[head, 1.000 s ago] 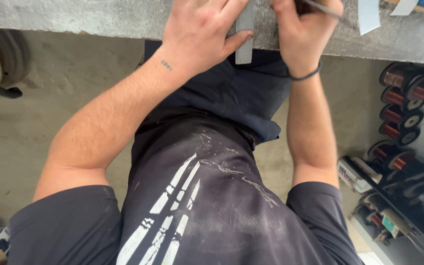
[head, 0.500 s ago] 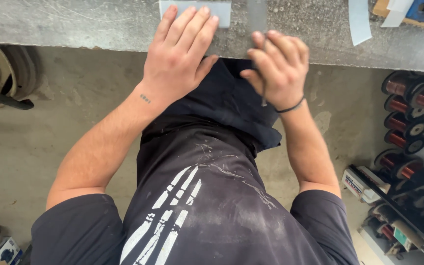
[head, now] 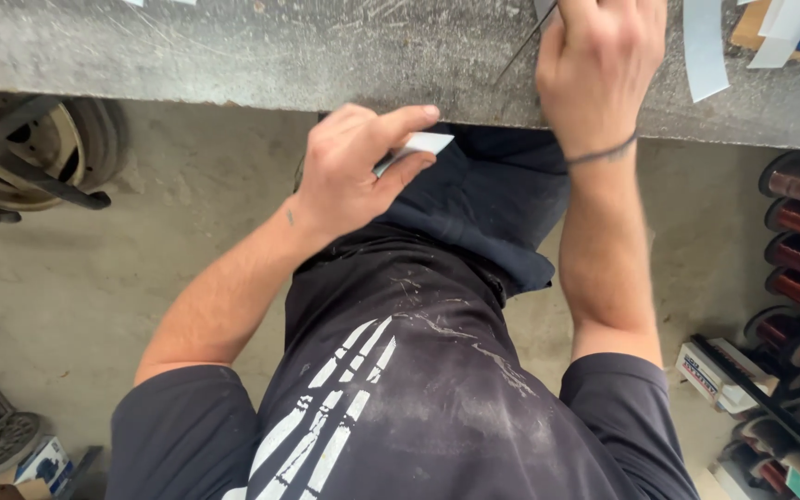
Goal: Measuring and marking white plastic strips using a ruler and a metal scriber on a workbench.
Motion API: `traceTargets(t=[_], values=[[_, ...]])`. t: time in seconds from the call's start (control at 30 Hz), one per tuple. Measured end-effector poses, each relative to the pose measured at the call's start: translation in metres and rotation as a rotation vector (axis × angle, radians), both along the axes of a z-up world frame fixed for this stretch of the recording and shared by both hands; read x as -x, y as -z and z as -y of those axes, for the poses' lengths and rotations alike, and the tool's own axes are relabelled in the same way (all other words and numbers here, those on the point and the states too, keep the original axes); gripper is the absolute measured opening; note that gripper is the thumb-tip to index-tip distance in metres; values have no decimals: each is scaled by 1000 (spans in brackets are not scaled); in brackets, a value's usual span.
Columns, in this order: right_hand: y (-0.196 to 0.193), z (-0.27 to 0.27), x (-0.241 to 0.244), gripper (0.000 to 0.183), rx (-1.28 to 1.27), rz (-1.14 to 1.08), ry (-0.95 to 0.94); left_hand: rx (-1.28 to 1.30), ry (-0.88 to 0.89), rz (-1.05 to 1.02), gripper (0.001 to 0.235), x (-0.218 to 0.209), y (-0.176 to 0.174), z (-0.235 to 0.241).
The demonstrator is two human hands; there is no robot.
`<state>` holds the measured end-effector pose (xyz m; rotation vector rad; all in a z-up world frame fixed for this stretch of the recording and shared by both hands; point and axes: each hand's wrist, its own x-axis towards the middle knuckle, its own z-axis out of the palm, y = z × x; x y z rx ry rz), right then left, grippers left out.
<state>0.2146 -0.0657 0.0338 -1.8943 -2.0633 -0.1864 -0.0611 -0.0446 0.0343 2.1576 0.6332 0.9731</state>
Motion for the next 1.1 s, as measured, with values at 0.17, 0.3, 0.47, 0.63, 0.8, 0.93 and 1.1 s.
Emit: traceTargets(t=[0.17, 0.3, 0.47, 0.63, 0.8, 0.93, 1.1], values=[[-29, 55, 37, 18, 66, -775, -49, 488, -11, 82, 54, -11, -6, 14], [-32, 62, 61, 28, 73, -1074, -103, 517, 111, 63, 60, -22, -12, 14], [-10, 82, 56, 22, 41, -935, -40, 365, 117, 7, 59, -27, -13, 16], [-12, 84, 56, 21, 66, -917, -3, 609, 120, 23, 59, -31, -16, 16], [-7, 89, 58, 22, 59, -933, 2, 649, 110, 37, 45, -32, -11, 19], [1, 97, 66, 20, 51, -948, 45, 602, 70, 40, 30, -32, -2, 29], [4, 99, 74, 17, 10, -954, 68, 494, -4, 103, 23, -34, 3, 34]])
